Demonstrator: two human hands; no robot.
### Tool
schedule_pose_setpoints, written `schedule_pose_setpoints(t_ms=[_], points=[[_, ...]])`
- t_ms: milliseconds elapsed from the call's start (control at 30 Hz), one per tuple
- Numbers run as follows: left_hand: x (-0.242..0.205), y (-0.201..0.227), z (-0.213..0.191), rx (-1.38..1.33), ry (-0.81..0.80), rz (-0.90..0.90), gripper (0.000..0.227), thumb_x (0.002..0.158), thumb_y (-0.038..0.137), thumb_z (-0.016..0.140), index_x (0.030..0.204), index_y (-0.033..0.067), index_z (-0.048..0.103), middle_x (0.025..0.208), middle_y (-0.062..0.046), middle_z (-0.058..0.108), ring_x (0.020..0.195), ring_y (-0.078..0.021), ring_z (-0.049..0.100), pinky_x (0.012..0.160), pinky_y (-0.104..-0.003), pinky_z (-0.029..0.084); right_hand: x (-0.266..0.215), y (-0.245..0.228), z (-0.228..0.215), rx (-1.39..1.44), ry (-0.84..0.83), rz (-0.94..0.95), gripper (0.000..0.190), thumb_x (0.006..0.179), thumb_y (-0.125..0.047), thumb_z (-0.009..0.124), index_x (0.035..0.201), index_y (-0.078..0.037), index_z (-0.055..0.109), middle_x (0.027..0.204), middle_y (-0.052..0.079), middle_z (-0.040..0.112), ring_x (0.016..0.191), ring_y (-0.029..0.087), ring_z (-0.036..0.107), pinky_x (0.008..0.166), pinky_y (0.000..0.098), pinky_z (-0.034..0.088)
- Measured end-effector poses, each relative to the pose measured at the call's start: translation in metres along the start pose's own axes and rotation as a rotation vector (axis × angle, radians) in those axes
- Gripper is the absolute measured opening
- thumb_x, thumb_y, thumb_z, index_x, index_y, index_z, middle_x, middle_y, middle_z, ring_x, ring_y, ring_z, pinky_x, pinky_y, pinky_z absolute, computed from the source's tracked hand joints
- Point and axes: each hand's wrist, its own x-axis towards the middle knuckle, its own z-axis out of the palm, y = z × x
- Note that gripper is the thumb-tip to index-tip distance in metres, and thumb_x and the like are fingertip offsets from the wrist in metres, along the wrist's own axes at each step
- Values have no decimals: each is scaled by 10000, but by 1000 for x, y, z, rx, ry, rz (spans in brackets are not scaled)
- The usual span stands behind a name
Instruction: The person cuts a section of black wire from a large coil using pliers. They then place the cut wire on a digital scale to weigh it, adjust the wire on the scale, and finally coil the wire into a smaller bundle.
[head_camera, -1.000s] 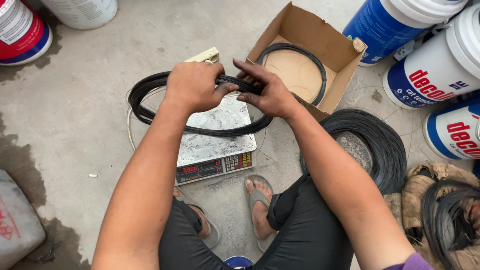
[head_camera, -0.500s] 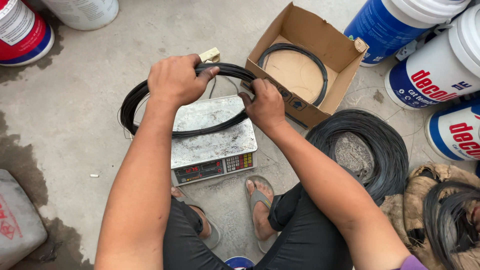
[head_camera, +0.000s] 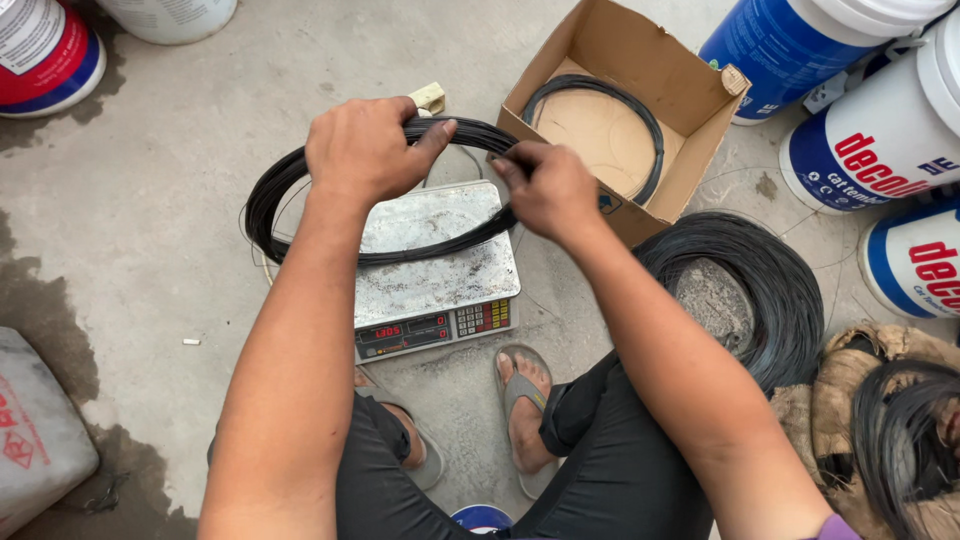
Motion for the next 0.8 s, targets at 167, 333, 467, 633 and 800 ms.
schedule_pose_setpoints(t_ms=[167,333,467,633,800], points=[[-4,-1,1,-23,45,95,474,823,620,434,850,190,633,718,-113,620,777,-379,601,638,-475,439,18,31,-20,22,192,-382,101,847,-317,584,908,-277,654,807,4,645,817,241,605,686,377,448],[-14,9,2,-27,56,212,400,815,556,485,854,188,636,701,-119,611,768,-376,615,672,-457,459,60,59,-9,348,288,-689,111,835,-53,650,867,-154,681,726,60,641,764,272,633,703,358,481],[-18,12,20,52,200,371,370,850,571,428,952,256,592,687,-70,603,697,-326,631,634,-452,481,85,74,20,556,46,-528,107,807,-25,636,860,-104,683,725,76,635,720,137,554,703,309,448],[-7,0,45,144,603,533,286,878,577,424,1076,418,555,637,3,529,558,-249,613,552,-370,498,81,66,35,622,-116,-302,73,788,-102,663,856,-115,683,707,20,600,710,106,514,674,260,427],[-4,-2,30,55,352,420,279,854,576,478,956,352,609,682,-2,603,632,-275,631,559,-393,491,80,51,17,304,228,-323,129,738,-185,721,831,-273,706,709,-63,589,724,129,577,658,283,490]])
